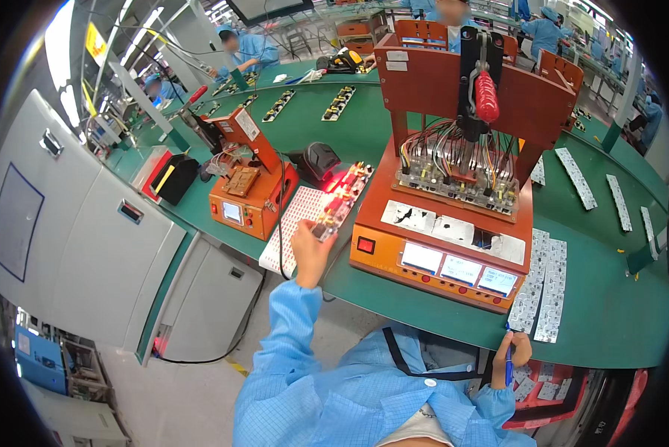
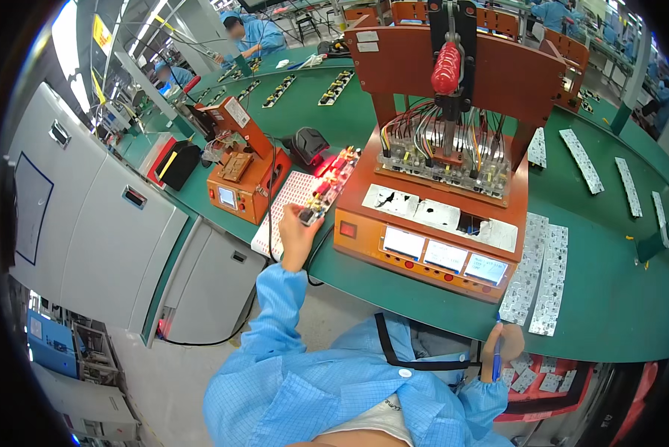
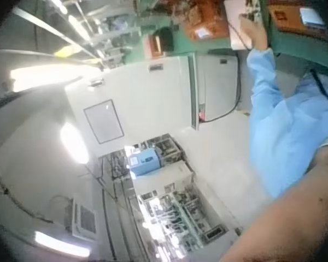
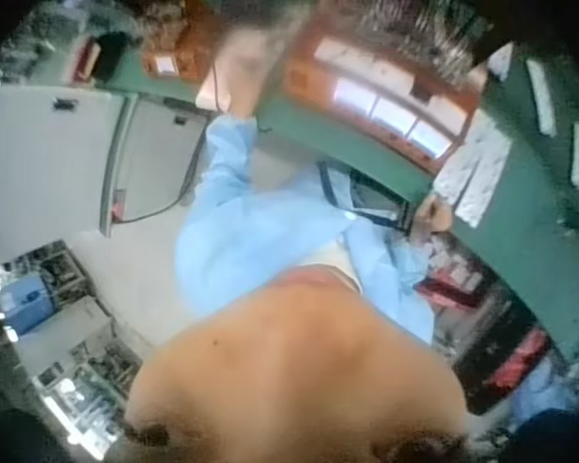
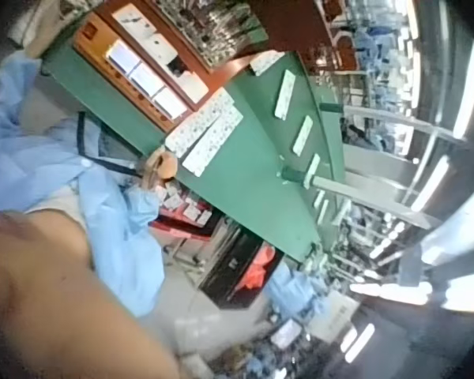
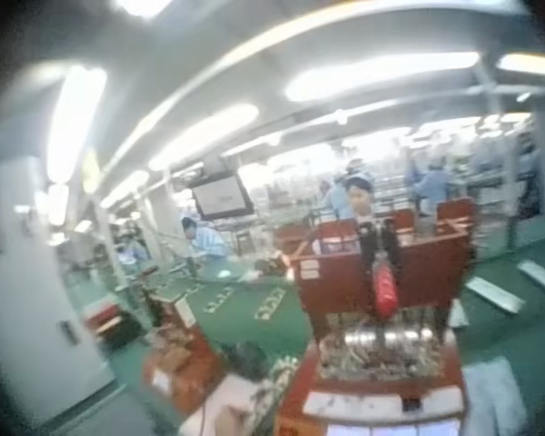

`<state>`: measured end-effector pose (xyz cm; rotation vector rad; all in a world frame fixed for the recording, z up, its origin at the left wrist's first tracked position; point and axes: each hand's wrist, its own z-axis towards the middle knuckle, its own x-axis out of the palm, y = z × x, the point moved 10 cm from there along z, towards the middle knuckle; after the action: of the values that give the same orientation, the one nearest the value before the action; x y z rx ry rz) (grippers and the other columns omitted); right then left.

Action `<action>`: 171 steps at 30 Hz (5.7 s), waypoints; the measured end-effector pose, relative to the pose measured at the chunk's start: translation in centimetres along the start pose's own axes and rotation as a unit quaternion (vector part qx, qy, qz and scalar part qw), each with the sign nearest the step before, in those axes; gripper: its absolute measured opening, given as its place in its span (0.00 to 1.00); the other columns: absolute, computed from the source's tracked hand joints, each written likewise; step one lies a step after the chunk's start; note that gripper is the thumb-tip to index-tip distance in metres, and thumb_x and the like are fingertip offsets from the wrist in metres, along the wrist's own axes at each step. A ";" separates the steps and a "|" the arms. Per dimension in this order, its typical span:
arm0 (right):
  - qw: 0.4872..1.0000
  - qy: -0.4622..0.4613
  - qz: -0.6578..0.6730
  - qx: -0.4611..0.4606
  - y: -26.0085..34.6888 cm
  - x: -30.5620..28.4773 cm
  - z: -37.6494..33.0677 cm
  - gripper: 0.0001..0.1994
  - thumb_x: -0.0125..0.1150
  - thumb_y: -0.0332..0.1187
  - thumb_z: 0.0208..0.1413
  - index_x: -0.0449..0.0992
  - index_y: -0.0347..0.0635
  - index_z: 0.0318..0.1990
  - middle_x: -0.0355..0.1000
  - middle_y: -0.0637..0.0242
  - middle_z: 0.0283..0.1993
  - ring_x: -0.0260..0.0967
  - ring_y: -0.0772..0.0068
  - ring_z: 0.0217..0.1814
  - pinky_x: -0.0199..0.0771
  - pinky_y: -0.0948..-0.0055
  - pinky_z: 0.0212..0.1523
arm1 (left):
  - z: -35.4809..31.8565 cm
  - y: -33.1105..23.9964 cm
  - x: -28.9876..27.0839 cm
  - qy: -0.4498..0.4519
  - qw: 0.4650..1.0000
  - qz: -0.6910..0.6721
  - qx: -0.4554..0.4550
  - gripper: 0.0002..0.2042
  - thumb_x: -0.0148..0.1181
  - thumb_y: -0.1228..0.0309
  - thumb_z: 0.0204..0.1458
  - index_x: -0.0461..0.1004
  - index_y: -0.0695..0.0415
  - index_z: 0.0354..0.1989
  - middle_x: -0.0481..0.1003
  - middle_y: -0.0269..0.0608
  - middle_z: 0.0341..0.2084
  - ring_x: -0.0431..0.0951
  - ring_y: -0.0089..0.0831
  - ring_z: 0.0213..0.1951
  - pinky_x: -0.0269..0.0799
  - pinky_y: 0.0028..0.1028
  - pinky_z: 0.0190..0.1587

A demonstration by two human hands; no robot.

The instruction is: Testing printed circuit boards using a specialized electrical testing jig on a production floor.

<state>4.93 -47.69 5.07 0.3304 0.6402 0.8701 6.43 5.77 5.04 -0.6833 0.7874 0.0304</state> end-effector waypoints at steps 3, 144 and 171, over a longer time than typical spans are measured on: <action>1.000 0.023 -0.014 -0.002 -0.5 0.4 -0.3 0.10 0.57 0.19 0.50 0.63 0.38 0.22 0.64 0.59 0.19 0.61 0.64 0.18 0.60 0.69 0.21 | 0.6 -1.7 0.2 -0.020 0.999 0.016 0.048 0.27 0.76 0.68 0.33 0.65 0.64 0.39 0.75 0.51 0.32 0.76 0.48 0.36 0.70 0.39 0.38; 0.874 0.317 -0.089 0.357 -36.8 15.2 30.5 0.25 0.71 0.46 0.35 0.76 0.35 0.36 0.76 0.55 0.36 0.75 0.57 0.38 0.75 0.62 0.36 | -7.7 -35.2 -9.6 0.525 0.461 -0.688 0.199 0.06 0.60 0.72 0.54 0.77 0.44 0.38 0.75 0.28 0.35 0.68 0.28 0.45 0.63 0.38 0.48; 0.897 0.184 -0.398 0.057 -47.4 -2.1 29.7 0.26 0.65 0.49 0.49 0.60 0.40 0.41 0.69 0.43 0.33 0.68 0.37 0.36 0.66 0.48 0.37 | -9.1 -17.2 0.8 0.206 0.662 -0.690 -0.208 0.19 0.56 0.67 0.43 0.63 0.57 0.44 0.60 0.35 0.28 0.59 0.28 0.31 0.56 0.30 0.40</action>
<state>51.51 -78.75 4.30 -0.0177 1.0787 0.0956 5.80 -13.13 9.50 -1.6370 0.4951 -1.4374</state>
